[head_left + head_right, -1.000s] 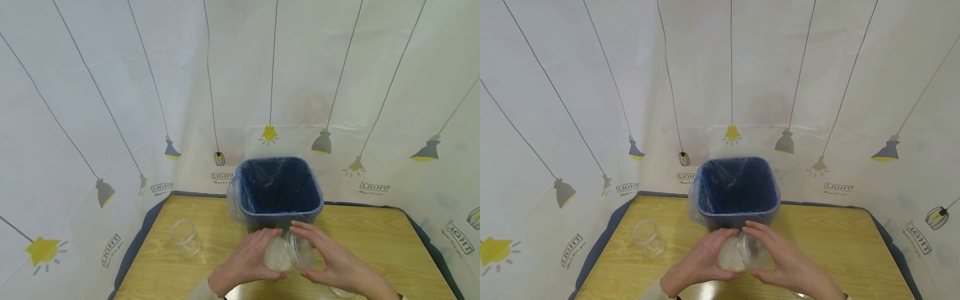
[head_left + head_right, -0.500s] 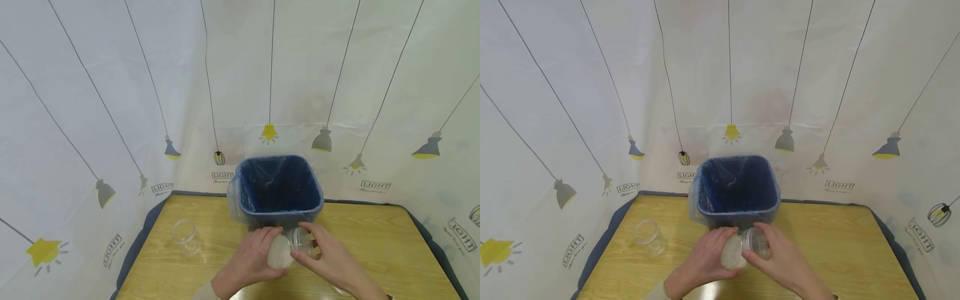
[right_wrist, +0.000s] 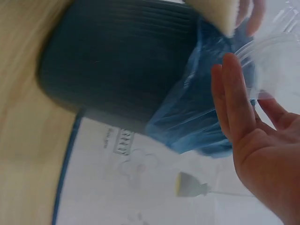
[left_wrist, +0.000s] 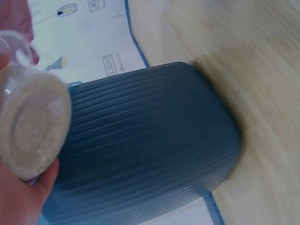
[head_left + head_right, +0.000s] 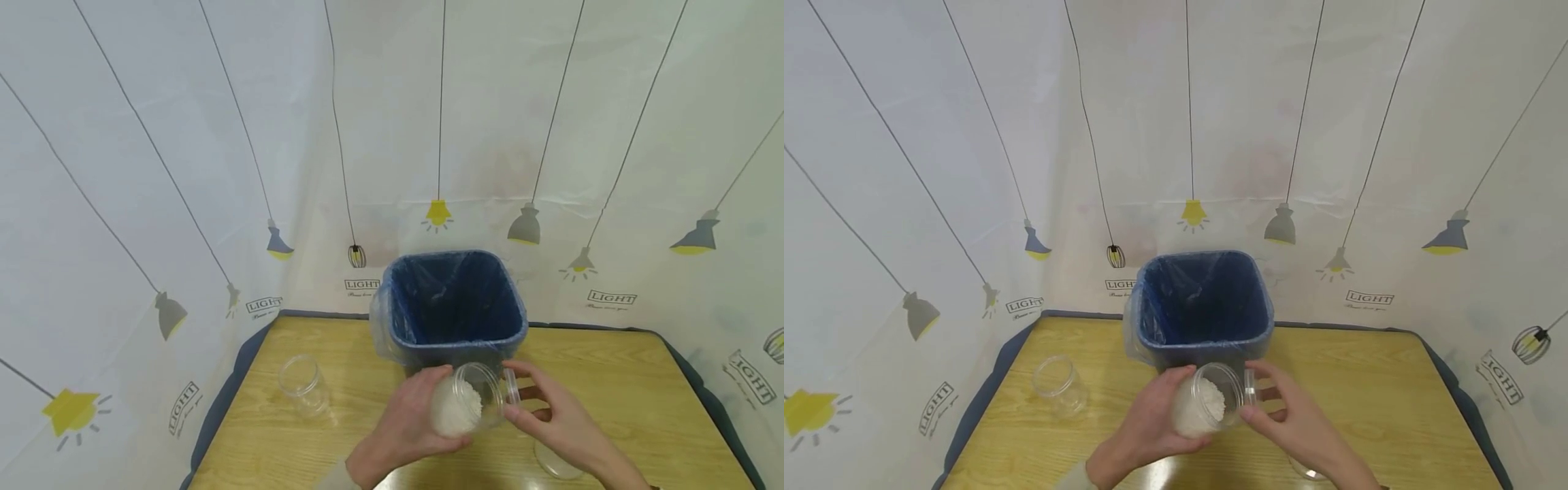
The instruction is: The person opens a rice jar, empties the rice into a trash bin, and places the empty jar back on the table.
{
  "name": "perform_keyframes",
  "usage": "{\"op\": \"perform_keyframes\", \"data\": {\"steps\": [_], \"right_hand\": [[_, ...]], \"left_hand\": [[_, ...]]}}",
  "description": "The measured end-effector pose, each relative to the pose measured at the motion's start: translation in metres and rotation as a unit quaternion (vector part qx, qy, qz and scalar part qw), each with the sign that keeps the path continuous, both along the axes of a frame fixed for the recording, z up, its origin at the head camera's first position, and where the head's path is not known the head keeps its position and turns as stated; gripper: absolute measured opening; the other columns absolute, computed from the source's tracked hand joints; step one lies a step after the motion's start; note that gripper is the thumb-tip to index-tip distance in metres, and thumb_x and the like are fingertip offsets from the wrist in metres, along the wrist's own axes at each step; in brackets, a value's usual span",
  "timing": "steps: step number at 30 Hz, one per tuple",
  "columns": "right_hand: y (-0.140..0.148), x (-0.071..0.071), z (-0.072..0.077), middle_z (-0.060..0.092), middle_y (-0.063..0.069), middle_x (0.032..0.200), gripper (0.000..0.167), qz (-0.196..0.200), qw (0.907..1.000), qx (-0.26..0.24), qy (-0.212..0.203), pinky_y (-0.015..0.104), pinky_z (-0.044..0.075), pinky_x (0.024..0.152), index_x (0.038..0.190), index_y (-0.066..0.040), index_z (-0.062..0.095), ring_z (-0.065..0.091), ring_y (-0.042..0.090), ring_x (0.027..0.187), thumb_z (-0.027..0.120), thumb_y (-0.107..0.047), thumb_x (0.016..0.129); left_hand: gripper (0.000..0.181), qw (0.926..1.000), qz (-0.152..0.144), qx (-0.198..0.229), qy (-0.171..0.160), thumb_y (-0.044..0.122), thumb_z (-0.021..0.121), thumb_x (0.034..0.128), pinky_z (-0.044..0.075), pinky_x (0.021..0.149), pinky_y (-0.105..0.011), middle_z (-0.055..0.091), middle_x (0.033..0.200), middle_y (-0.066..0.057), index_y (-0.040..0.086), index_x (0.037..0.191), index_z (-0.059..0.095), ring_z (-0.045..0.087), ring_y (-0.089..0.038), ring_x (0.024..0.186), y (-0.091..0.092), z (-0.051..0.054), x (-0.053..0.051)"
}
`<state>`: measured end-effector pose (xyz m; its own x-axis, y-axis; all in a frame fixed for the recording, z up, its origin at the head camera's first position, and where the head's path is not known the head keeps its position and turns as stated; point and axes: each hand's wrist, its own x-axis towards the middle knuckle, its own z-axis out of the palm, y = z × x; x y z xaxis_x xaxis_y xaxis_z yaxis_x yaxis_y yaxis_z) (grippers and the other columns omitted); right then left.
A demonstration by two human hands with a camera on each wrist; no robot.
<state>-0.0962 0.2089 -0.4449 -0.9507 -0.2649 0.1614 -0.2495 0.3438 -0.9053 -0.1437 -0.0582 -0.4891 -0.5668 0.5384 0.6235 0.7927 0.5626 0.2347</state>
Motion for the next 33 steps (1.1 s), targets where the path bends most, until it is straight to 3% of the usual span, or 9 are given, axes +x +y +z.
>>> {"op": "perform_keyframes", "data": {"steps": [3, 7, 11, 15, 17, 24, 33], "right_hand": [[0.009, 0.001, -0.02, 0.056, 0.021, 0.136, 0.057, -0.046, 0.9969, 0.034, -0.055, 0.031, 0.06, 0.073, 0.147, -0.007, 0.048, 0.066, 0.027, 0.107, 0.071, -0.028, 0.099], [0.014, 0.001, -0.06, 0.054, 0.02, 0.142, 0.073, -0.084, 0.9799, 0.158, -0.088, 0.036, 0.06, 0.075, 0.147, -0.007, 0.049, 0.067, 0.031, 0.108, 0.073, -0.051, 0.093], [0.013, -0.003, -0.098, 0.054, 0.021, 0.139, 0.081, -0.067, 0.9582, 0.267, -0.076, 0.051, 0.059, 0.077, 0.145, -0.008, 0.054, 0.067, 0.036, 0.105, 0.078, -0.057, 0.085], [0.006, -0.005, -0.125, 0.057, 0.021, 0.13, 0.081, -0.029, 0.9493, 0.311, -0.031, 0.053, 0.057, 0.076, 0.141, -0.008, 0.058, 0.066, 0.036, 0.103, 0.09, -0.044, 0.076], [0.0, -0.006, -0.131, 0.058, 0.018, 0.128, 0.081, -0.02, 0.9453, 0.325, -0.013, 0.052, 0.057, 0.077, 0.14, -0.008, 0.059, 0.065, 0.034, 0.105, 0.093, -0.037, 0.072], [-0.009, -0.007, -0.148, 0.061, 0.006, 0.119, 0.079, -0.036, 0.9167, 0.384, 0.105, 0.045, 0.057, 0.076, 0.132, -0.005, 0.065, 0.063, 0.028, 0.105, 0.092, -0.034, 0.064], [-0.007, -0.018, -0.155, 0.055, 0.008, 0.108, 0.073, 0.013, 0.9164, 0.393, 0.075, 0.046, 0.053, 0.068, 0.125, -0.003, 0.065, 0.057, 0.03, 0.095, 0.094, -0.03, 0.064]], "left_hand": [[0.106, 0.9988, -0.007, 0.047, 0.002, 0.048, 0.099, 0.056, 0.054, 0.095, -0.033, 0.064, 0.131, -0.006, 0.005, 0.141, 0.053, 0.064, -0.019, 0.115, -0.002, -0.006, 0.0], [0.106, 0.994, -0.025, 0.106, -0.008, 0.042, 0.099, 0.0572, 0.055, 0.093, -0.033, 0.063, 0.132, -0.006, 0.005, 0.144, 0.05, 0.065, -0.02, 0.113, -0.003, -0.013, 0.0], [0.105, 0.9887, -0.04, 0.142, -0.028, 0.038, 0.099, 0.0591, 0.055, 0.093, -0.033, 0.062, 0.134, -0.006, 0.005, 0.145, 0.048, 0.065, -0.021, 0.113, -0.003, -0.016, -0.001], [0.102, 0.9874, -0.043, 0.148, -0.039, 0.037, 0.098, 0.0611, 0.055, 0.092, -0.034, 0.062, 0.134, -0.006, 0.005, 0.145, 0.048, 0.065, -0.021, 0.113, -0.003, -0.017, -0.002], [0.102, 0.987, -0.042, 0.148, -0.046, 0.037, 0.098, 0.0615, 0.056, 0.091, -0.033, 0.062, 0.133, -0.006, 0.006, 0.145, 0.049, 0.065, -0.021, 0.112, -0.002, -0.018, -0.001], [0.102, 0.9866, -0.044, 0.149, -0.049, 0.036, 0.098, 0.0616, 0.055, 0.092, -0.034, 0.062, 0.134, -0.006, 0.007, 0.146, 0.048, 0.065, -0.021, 0.113, -0.002, -0.019, -0.001], [0.103, 0.9877, -0.034, 0.142, -0.057, 0.036, 0.098, 0.0605, 0.055, 0.093, -0.034, 0.062, 0.134, -0.005, 0.008, 0.146, 0.048, 0.065, -0.02, 0.113, -0.004, -0.015, -0.002]]}}
